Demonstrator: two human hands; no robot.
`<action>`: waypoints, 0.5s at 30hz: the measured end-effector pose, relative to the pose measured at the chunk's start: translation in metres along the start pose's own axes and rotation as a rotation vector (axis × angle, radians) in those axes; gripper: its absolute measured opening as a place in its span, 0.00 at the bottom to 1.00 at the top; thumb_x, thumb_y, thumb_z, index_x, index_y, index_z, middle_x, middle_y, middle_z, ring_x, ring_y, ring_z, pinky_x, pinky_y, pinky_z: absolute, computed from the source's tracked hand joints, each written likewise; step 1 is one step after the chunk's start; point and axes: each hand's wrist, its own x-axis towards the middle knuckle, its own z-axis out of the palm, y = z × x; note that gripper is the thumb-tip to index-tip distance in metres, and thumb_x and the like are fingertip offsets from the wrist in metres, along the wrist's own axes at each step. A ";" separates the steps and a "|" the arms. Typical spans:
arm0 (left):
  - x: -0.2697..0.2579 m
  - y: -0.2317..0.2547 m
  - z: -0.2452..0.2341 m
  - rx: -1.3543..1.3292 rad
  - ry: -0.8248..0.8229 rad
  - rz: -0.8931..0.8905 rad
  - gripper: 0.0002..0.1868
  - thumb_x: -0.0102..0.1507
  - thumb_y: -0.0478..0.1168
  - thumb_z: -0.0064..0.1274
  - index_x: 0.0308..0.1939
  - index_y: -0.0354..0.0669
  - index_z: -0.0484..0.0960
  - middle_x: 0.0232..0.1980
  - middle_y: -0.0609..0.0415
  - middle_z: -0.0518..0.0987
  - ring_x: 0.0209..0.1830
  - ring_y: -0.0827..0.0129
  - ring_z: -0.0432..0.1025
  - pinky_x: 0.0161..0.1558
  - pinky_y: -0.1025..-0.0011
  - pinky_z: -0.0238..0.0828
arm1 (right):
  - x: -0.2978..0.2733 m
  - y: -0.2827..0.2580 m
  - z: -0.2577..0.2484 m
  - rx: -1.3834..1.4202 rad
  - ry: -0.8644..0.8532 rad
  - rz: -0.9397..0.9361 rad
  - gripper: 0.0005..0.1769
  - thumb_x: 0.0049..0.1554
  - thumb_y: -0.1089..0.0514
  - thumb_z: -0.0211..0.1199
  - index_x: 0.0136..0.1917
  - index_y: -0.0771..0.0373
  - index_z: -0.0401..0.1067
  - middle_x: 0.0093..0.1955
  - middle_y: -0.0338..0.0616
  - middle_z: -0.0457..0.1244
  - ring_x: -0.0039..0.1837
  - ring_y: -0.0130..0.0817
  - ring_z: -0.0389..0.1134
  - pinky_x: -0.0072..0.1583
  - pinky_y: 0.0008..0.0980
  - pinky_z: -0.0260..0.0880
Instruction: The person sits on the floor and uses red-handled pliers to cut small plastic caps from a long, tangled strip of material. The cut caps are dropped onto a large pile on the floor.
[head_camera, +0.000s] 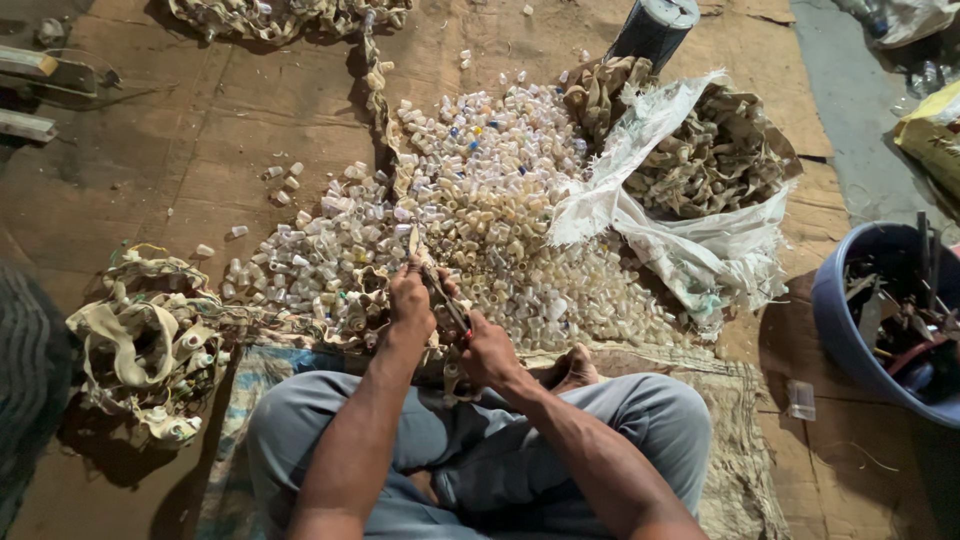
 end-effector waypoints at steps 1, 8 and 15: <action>0.000 0.003 -0.001 0.015 0.024 -0.029 0.13 0.72 0.48 0.39 0.45 0.43 0.68 0.28 0.46 0.77 0.19 0.60 0.70 0.22 0.60 0.74 | 0.000 0.003 0.001 0.028 0.022 -0.058 0.11 0.54 0.60 0.62 0.51 0.58 0.67 0.39 0.56 0.68 0.43 0.54 0.71 0.45 0.51 0.69; 0.036 -0.008 -0.029 0.612 0.319 0.251 0.15 0.70 0.51 0.52 0.40 0.43 0.81 0.23 0.54 0.72 0.20 0.66 0.57 0.18 0.66 0.50 | -0.003 0.017 0.022 0.471 -0.136 -0.118 0.01 0.57 0.63 0.58 0.44 0.61 0.68 0.34 0.37 0.62 0.37 0.27 0.60 0.37 0.32 0.63; 0.055 -0.017 -0.041 0.618 0.376 0.441 0.17 0.70 0.45 0.55 0.33 0.35 0.82 0.27 0.52 0.77 0.23 0.66 0.67 0.24 0.64 0.62 | -0.004 0.060 0.064 0.749 -0.290 0.233 0.11 0.59 0.50 0.59 0.42 0.59 0.64 0.29 0.36 0.53 0.30 0.27 0.52 0.30 0.32 0.52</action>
